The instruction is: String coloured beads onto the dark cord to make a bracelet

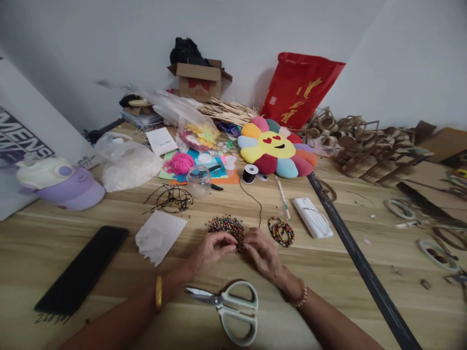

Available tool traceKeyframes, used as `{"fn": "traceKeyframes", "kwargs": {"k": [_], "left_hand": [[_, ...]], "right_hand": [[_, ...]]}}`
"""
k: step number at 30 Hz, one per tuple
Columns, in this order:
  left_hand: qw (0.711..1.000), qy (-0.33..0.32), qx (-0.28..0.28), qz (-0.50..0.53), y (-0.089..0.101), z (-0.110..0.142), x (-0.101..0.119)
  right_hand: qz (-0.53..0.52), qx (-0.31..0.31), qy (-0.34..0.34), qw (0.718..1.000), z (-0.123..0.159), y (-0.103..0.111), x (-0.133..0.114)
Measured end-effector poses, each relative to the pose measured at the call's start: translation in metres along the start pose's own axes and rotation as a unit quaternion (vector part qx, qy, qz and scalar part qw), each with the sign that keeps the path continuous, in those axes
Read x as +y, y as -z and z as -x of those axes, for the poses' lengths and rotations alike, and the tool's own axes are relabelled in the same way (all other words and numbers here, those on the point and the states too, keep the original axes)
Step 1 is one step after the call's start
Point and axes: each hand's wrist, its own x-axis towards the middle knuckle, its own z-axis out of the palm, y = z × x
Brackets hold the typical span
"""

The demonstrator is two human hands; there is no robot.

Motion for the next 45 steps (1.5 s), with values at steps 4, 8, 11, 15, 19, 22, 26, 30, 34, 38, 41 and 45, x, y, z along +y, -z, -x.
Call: {"fn": "traceKeyframes", "kwargs": {"k": [4,8,11,15,19,22,26,30,34,38,41,45], "left_hand": [[0.986,-0.125,-0.030,-0.107,-0.009,0.001,-0.001],[0.939,-0.217,-0.078,-0.256,-0.016,0.004,0.004],[0.909,-0.220,-0.111,-0.335,-0.017,0.007,0.009],[0.888,-0.226,-0.118,-0.382,-0.019,0.011,0.007],[0.875,-0.229,-0.107,-0.413,-0.024,0.011,0.002],[0.866,-0.231,-0.107,-0.430,-0.026,0.008,0.003],[0.856,-0.236,-0.122,-0.443,-0.029,0.003,0.007],[0.850,-0.231,-0.138,-0.454,-0.031,0.000,0.010],[0.840,-0.237,-0.138,-0.468,-0.025,-0.002,0.011],[0.820,-0.256,-0.132,-0.494,-0.014,-0.002,0.009],[0.793,-0.278,-0.122,-0.528,-0.005,-0.001,0.006],[0.765,-0.316,-0.099,-0.552,0.003,-0.002,-0.003]], "right_hand": [[-0.033,0.045,-0.079,0.995,-0.001,0.001,-0.001],[-0.038,0.070,-0.113,0.990,-0.002,0.000,0.000],[-0.038,0.077,-0.114,0.990,-0.002,0.000,0.002],[-0.046,0.083,-0.093,0.991,-0.002,0.000,0.004],[-0.069,0.104,-0.108,0.986,-0.002,-0.002,0.008],[-0.090,0.133,-0.145,0.976,-0.003,-0.003,0.012],[-0.117,0.154,-0.192,0.962,-0.003,-0.004,0.017],[-0.126,0.154,-0.202,0.959,-0.003,-0.005,0.018],[-0.120,0.147,-0.194,0.963,-0.003,-0.006,0.016],[-0.127,0.129,-0.212,0.960,-0.003,-0.005,0.012],[-0.131,0.114,-0.220,0.960,-0.004,-0.004,0.010],[-0.092,0.092,-0.192,0.973,-0.004,-0.002,0.008]]}}
